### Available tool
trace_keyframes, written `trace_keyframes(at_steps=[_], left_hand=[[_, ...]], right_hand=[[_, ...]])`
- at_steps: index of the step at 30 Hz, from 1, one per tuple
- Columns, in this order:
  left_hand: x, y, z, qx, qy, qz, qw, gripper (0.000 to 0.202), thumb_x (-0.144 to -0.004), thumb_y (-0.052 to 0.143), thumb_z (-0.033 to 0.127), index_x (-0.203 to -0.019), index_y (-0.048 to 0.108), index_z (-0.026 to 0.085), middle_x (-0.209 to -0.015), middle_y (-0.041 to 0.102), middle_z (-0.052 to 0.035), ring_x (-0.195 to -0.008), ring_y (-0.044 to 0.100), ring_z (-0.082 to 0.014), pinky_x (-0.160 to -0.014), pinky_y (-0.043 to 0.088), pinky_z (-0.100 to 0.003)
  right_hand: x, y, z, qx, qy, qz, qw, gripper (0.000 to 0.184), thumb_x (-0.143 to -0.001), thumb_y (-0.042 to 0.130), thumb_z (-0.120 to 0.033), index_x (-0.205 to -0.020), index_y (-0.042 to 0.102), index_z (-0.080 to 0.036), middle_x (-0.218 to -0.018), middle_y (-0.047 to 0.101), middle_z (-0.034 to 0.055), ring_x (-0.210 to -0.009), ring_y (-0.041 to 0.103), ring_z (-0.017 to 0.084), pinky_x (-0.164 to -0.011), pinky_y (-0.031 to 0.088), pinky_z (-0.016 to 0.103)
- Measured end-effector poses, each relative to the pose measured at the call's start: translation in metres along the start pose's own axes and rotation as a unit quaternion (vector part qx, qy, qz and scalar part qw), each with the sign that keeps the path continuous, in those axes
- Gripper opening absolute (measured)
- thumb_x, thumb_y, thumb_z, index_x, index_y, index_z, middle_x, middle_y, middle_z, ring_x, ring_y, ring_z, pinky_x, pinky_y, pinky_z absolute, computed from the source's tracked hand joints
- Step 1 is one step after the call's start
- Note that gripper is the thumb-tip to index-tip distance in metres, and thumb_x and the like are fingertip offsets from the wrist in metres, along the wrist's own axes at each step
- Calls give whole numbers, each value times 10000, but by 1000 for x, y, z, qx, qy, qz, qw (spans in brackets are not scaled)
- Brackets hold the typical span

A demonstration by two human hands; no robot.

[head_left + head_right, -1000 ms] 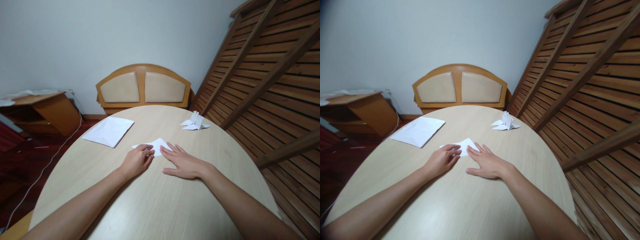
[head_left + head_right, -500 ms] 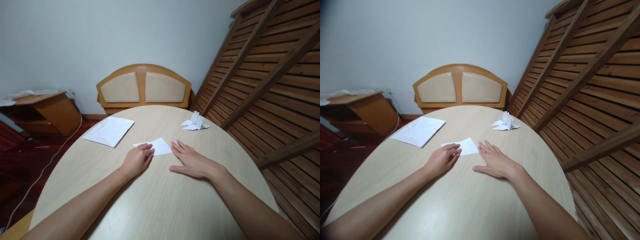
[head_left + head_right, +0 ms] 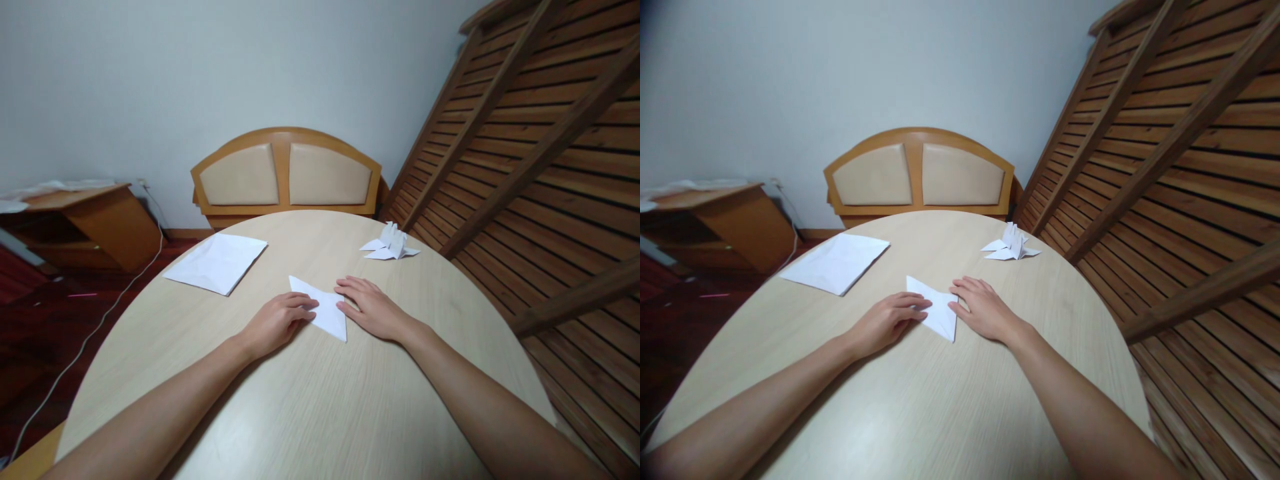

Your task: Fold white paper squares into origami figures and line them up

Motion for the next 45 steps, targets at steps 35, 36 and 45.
trace_keyframes(at_steps=[35, 36, 45], left_hand=[[1, -1, 14, 1, -38, -33, 999, 208, -920, 598, 322, -1077, 613, 187, -1297, 622, -132, -1225, 574, -280, -1063, 469, -440], [1, -2, 14, 4, -36, -31, 999, 207, -914, 605, 313, -1076, 618, 185, -1287, 625, -134, -1229, 566, -280, -1067, 465, -443], [3, 1, 16, 1, -10, -45, 999, 340, -969, 542, 308, -1290, 628, 238, -1346, 589, -116, -1287, 513, -277, -1101, 428, -468]], right_hand=[[-1, -1, 11, -162, 97, 35, 981, 146, -903, 566, -172, -858, 695, -224, -1273, 646, 72, -1353, 448, 277, -1143, 332, 523], [-1, -2, 9, -173, 88, 32, 980, 131, -891, 575, -161, -876, 686, -228, -1268, 650, 64, -1368, 437, 276, -1148, 328, 524], [2, -18, -6, -224, 11, 28, 974, 134, -892, 640, -246, -1023, 658, -221, -1070, 702, 53, -1097, 634, 234, -993, 482, 399]])
Point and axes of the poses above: each hand's wrist, its own x-axis away from the middle knuckle, its own y-axis out of the palm, z = x × y, the point moved 9 cm from there along -x, towards the middle knuckle
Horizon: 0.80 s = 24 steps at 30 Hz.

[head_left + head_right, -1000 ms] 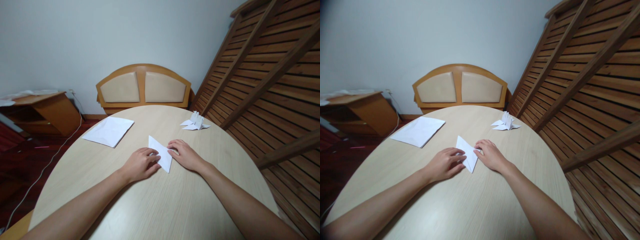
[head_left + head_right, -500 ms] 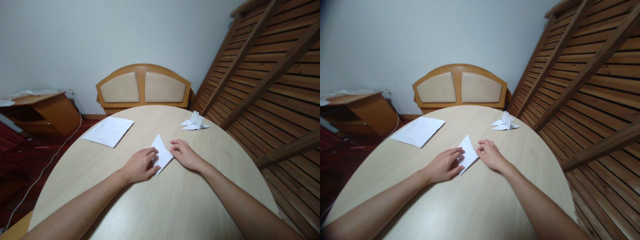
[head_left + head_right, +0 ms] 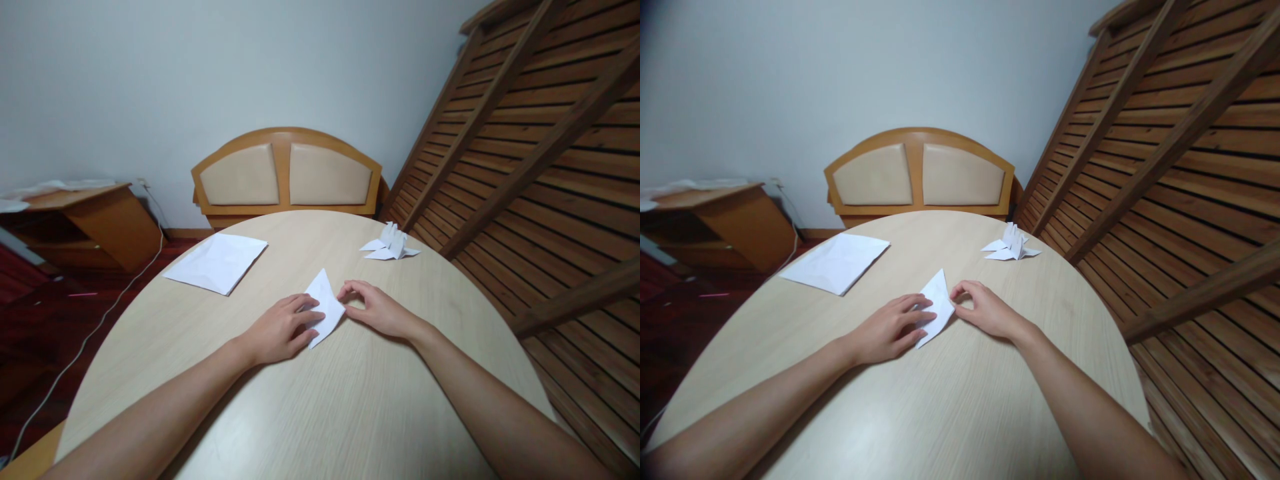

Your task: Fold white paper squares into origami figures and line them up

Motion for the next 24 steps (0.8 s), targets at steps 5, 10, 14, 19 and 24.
trace_keyframes(at_steps=[5, 10, 14, 19, 24], left_hand=[[-1, 2, 2, 0, 16, -13, 1000, 339, -1002, 489, 309, -1304, 630, 244, -1375, 607, -92, -1303, 503, -278, -1100, 422, -492], [-1, 5, 0, 11, 16, -29, 999, 392, -1003, 454, 257, -1377, 555, 197, -1435, 572, -102, -1306, 505, -268, -1109, 417, -485], [1, 7, -3, 15, 11, -41, 999, 461, -919, 554, 250, -1372, 552, 166, -1458, 547, -121, -1336, 476, -299, -1122, 405, -500], [2, 7, -3, 36, 17, -55, 998, 554, -838, 638, 286, -1370, 543, 159, -1481, 517, -138, -1363, 449, -332, -1133, 383, -532], [3, 6, -4, 63, 13, -61, 996, 707, -817, 647, 281, -1467, 412, 135, -1465, 512, -170, -1365, 442, -338, -1130, 386, -533]], right_hand=[[2, 11, -10, 52, -73, -61, 994, 319, -851, 676, -153, -1150, 707, -261, -1274, 623, 72, -1274, 512, 241, -1115, 381, 430], [4, 16, -12, 105, -99, -87, 986, 250, -868, 698, -198, -1101, 747, -277, -1289, 613, 76, -1299, 479, 255, -1117, 377, 432], [2, 13, -14, 102, -109, -71, 986, 123, -917, 675, -305, -1003, 754, -267, -1206, 644, 67, -1223, 532, 237, -1064, 421, 395], [-1, 14, -13, 109, -87, -51, 989, 173, -971, 595, -372, -966, 696, -231, -1168, 646, 74, -1188, 546, 235, -1036, 430, 398], [-3, 21, -11, 142, -64, -27, 987, 179, -997, 536, -372, -946, 608, -217, -1188, 627, 90, -1179, 542, 245, -1026, 426, 433]])
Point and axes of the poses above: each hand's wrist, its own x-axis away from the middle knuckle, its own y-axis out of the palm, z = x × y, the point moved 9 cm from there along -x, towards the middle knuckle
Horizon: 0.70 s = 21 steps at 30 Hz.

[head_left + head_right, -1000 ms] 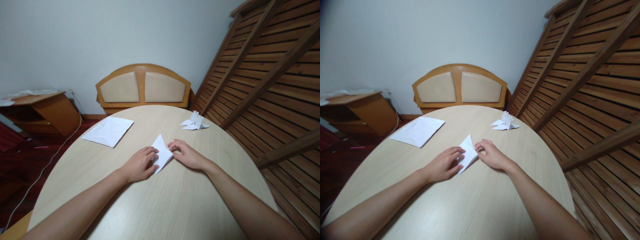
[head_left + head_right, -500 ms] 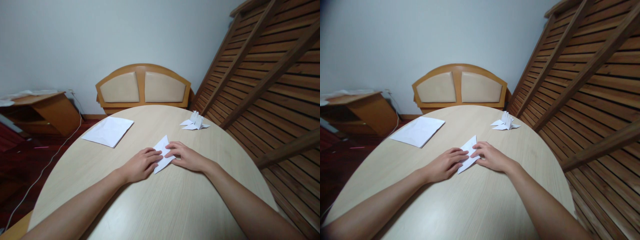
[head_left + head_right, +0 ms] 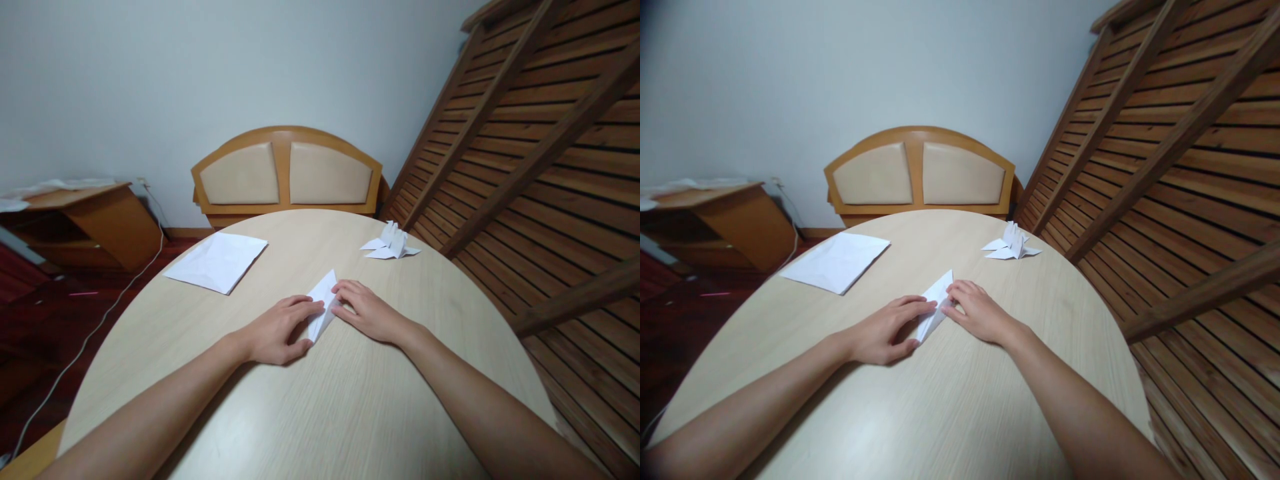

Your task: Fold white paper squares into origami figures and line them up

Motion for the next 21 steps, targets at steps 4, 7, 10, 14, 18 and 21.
trace_keyframes(at_steps=[4, 7, 10, 14, 18, 21], left_hand=[[1, 0, -1, -1, 2, 6, 1000, 751, -841, 643, 320, -1510, 350, 147, -1450, 515, -175, -1338, 459, -337, -1110, 405, -526], [1, 2, 3, -24, 25, -2, 999, 689, -878, 618, 335, -1513, 377, 218, -1486, 498, -126, -1357, 439, -330, -1129, 375, -530], [1, 5, 5, -56, 29, -19, 998, 568, -925, 583, 380, -1466, 471, 250, -1517, 468, -115, -1378, 420, -337, -1132, 360, -534], [0, 4, 6, -78, 24, -24, 996, 489, -985, 503, 387, -1453, 500, 247, -1567, 403, -119, -1393, 408, -332, -1127, 363, -527], [0, 5, 6, -78, 30, -18, 996, 462, -1014, 449, 332, -1471, 474, 266, -1560, 427, -84, -1396, 408, -304, -1129, 368, -515], [0, 6, 5, -74, 26, -9, 997, 483, -1008, 455, 303, -1490, 442, 271, -1545, 452, -74, -1388, 419, -294, -1128, 373, -511]], right_hand=[[-1, 2, 1, 16, 15, 20, 1000, 150, -982, 556, -367, -953, 555, -219, -1203, 610, 99, -1199, 529, 257, -1028, 422, 444], [-1, 3, 1, 22, 19, 26, 999, 119, -975, 566, -339, -969, 536, -224, -1173, 611, 92, -1174, 539, 254, -1014, 428, 438], [-2, 3, 1, 23, 28, 31, 999, 101, -970, 573, -321, -995, 539, -228, -1123, 613, 77, -1135, 552, 245, -996, 437, 425], [-3, 4, 0, 29, 26, 32, 999, 82, -979, 550, -269, -1053, 552, -234, -1134, 613, 72, -1154, 546, 240, -1007, 433, 423], [-3, 5, -2, 43, 22, 28, 998, 132, -994, 510, -256, -1111, 566, -236, -1198, 616, 80, -1216, 528, 250, -1048, 412, 446], [-2, 4, -3, 58, 23, 27, 998, 259, -962, 558, -308, -1206, 559, -220, -1259, 608, 99, -1277, 497, 267, -1086, 389, 456]])
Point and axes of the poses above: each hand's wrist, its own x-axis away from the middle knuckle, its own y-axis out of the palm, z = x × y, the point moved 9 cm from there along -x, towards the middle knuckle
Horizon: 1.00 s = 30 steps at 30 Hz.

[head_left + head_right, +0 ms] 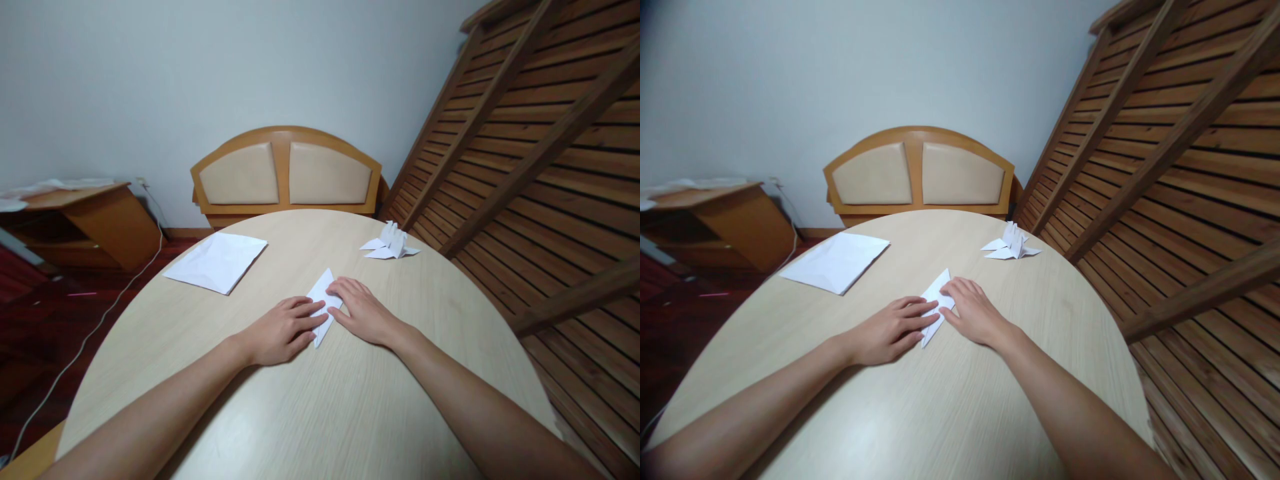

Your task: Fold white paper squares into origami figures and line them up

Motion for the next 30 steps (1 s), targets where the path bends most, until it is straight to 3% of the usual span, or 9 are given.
trace_keyframes(at_steps=[7, 12, 19, 24, 30], left_hand=[[-2, -4, 0, 15, -15, 21, 1000, 494, -970, 504, 287, -1456, 471, 208, -1483, 524, -99, -1361, 445, -298, -1132, 378, -505], [-2, -5, 1, 24, -14, 25, 999, 486, -959, 509, 285, -1436, 488, 197, -1466, 534, -113, -1357, 454, -303, -1130, 379, -511], [-1, -4, 1, 19, -15, 23, 999, 464, -965, 505, 290, -1422, 510, 207, -1485, 506, -124, -1351, 460, -304, -1120, 384, -513], [-1, -5, 2, 14, -14, 19, 1000, 450, -968, 499, 284, -1411, 524, 209, -1461, 522, -122, -1333, 470, -299, -1114, 391, -499], [-1, -6, 5, 15, -13, 17, 1000, 439, -963, 504, 278, -1395, 540, 207, -1440, 527, -136, -1314, 484, -304, -1110, 395, -499]], right_hand=[[5, 11, -2, -2, 12, -41, 999, 825, -822, 656, -619, -1486, 400, -202, -1545, 419, 138, -1447, 326, 346, -1190, 239, 547], [6, 19, -3, -19, 15, -67, 997, 982, -777, 641, -724, -1547, 314, -209, -1595, 340, 159, -1482, 259, 374, -1199, 169, 603], [2, 10, 18, -6, 41, -18, 999, 611, -942, 566, -506, -1471, 417, -239, -1512, 468, 126, -1431, 367, 310, -1171, 267, 536], [-3, 1, 23, -1, 52, 25, 998, 428, -972, 553, -350, -1379, 490, -238, -1396, 568, 99, -1329, 473, 264, -1124, 325, 494], [-9, -6, 19, 12, 65, 76, 995, 142, -920, 638, -326, -1021, 639, -226, -1100, 658, 69, -1115, 573, 255, -1025, 386, 455]])
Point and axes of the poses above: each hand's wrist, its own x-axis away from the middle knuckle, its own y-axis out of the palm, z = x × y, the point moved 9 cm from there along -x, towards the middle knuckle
